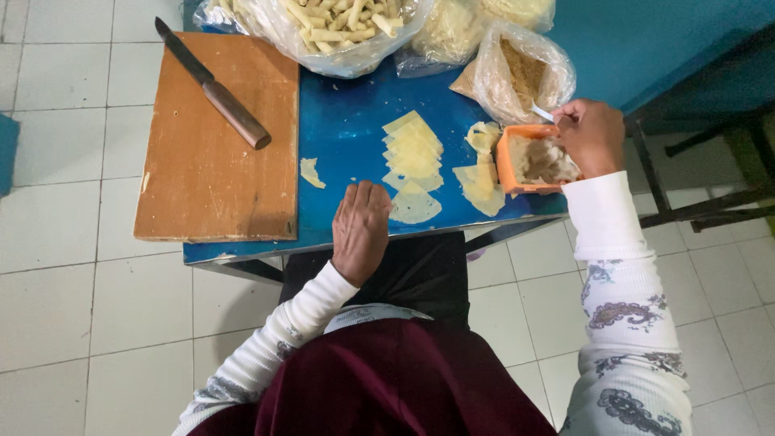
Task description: The person sits at a blue table and folds thin pastry sheets around a scoop of filling taken from an orange container, using a spoon to transfer the filling. The folded pieces are stacked in a pile on the table as they are finished.
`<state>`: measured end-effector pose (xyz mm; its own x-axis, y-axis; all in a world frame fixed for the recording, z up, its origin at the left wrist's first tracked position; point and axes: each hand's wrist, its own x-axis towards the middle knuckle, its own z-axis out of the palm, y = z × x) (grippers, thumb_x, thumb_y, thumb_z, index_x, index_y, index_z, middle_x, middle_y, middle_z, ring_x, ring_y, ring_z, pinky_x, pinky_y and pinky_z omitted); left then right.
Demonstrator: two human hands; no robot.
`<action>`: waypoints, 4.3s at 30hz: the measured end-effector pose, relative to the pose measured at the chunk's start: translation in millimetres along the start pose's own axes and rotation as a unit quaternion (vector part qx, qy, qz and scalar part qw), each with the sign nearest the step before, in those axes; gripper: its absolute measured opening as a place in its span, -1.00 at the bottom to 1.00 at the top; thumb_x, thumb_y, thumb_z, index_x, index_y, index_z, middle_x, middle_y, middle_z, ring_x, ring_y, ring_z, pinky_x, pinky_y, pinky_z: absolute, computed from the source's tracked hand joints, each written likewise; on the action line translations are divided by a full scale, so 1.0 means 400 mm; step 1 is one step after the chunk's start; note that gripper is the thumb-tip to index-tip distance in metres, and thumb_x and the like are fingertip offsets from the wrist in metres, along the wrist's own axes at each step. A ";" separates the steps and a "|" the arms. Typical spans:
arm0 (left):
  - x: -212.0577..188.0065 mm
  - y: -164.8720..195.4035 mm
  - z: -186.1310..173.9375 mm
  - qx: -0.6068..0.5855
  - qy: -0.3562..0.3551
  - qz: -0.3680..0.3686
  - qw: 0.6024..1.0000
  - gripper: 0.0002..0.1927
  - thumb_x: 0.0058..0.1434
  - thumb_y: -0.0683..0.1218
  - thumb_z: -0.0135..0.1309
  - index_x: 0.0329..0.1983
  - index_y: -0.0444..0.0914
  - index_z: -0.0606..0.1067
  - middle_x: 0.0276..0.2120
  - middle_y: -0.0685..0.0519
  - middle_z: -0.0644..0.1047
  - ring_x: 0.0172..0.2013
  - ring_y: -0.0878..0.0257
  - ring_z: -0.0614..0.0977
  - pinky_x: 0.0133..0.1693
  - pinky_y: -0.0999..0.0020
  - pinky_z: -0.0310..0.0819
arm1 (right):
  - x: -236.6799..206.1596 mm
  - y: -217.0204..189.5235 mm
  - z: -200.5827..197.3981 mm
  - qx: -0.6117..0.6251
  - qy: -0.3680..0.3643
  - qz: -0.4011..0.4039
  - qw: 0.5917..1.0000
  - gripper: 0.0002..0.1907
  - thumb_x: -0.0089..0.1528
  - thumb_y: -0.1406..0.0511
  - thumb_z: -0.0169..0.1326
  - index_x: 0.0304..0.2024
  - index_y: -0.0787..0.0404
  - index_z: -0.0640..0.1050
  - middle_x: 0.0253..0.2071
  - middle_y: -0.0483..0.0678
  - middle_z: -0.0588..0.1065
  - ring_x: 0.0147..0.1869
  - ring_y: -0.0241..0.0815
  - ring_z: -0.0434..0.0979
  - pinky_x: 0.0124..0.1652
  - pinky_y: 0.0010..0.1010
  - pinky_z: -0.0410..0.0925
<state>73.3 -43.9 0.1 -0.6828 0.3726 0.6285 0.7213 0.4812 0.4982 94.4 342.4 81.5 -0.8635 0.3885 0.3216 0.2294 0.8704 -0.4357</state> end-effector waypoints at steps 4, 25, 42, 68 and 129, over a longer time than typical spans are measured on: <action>0.011 -0.011 -0.005 -0.022 -0.050 -0.029 0.998 -0.85 0.18 -0.36 0.05 -0.36 -0.30 0.35 -0.42 -0.06 0.41 -0.38 0.04 0.47 -0.32 0.13 0.39 | -0.006 0.028 -0.024 0.049 0.013 0.028 0.998 -0.86 0.34 0.33 0.20 -0.12 0.28 0.68 -0.33 0.02 0.62 -0.33 -0.30 0.61 -0.29 -0.46 0.40; -0.005 -0.022 -0.068 -0.206 -0.006 -0.117 0.971 -0.64 0.12 -0.41 0.10 -0.03 -0.33 0.40 -0.31 -0.08 0.54 -0.37 0.14 0.61 -0.35 0.30 0.51 | -0.297 -0.317 0.086 0.178 -0.206 -0.029 0.962 -0.88 0.29 0.38 0.19 -0.13 0.26 0.66 -0.36 -0.08 0.60 -0.37 -0.37 0.41 -0.37 -0.50 0.29; 0.011 -0.040 -0.033 -0.289 -0.021 -0.105 0.951 -0.62 0.13 -0.43 0.12 0.00 -0.35 0.38 -0.30 -0.06 0.55 -0.35 0.27 0.64 -0.31 0.43 0.56 | -0.346 -0.362 0.110 0.026 0.022 -0.299 0.954 -0.91 0.28 0.42 0.19 -0.17 0.17 0.59 -0.25 -0.06 0.50 -0.15 0.00 0.42 -0.10 -0.21 0.24; 0.012 -0.052 -0.041 -0.292 -0.085 -0.053 0.951 -0.55 0.06 -0.39 0.27 -0.01 -0.37 0.40 -0.26 -0.07 0.52 -0.29 0.19 0.63 -0.23 0.38 0.57 | -0.011 -0.089 0.024 -0.088 0.193 -0.175 0.962 -0.89 0.35 0.49 0.13 -0.08 0.32 0.62 -0.11 0.16 0.59 -0.05 0.15 0.59 -0.03 -0.12 0.42; 0.024 -0.042 -0.047 -0.132 -0.093 0.057 0.985 -0.88 0.17 -0.27 0.20 -0.29 -0.28 0.48 -0.25 -0.04 0.46 -0.16 -0.05 0.47 -0.08 0.11 0.40 | -0.373 -0.429 0.257 0.214 -0.021 -0.059 0.975 -0.92 0.25 0.42 0.19 -0.22 0.23 0.56 -0.26 -0.02 0.60 -0.25 -0.10 0.62 -0.25 -0.33 0.42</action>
<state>56.7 -63.4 9.1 -0.5870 0.5635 0.5813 0.7831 0.2129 0.5844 137.7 104.1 21.8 -0.8921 0.2726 0.3604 -0.0736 0.6993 -0.7111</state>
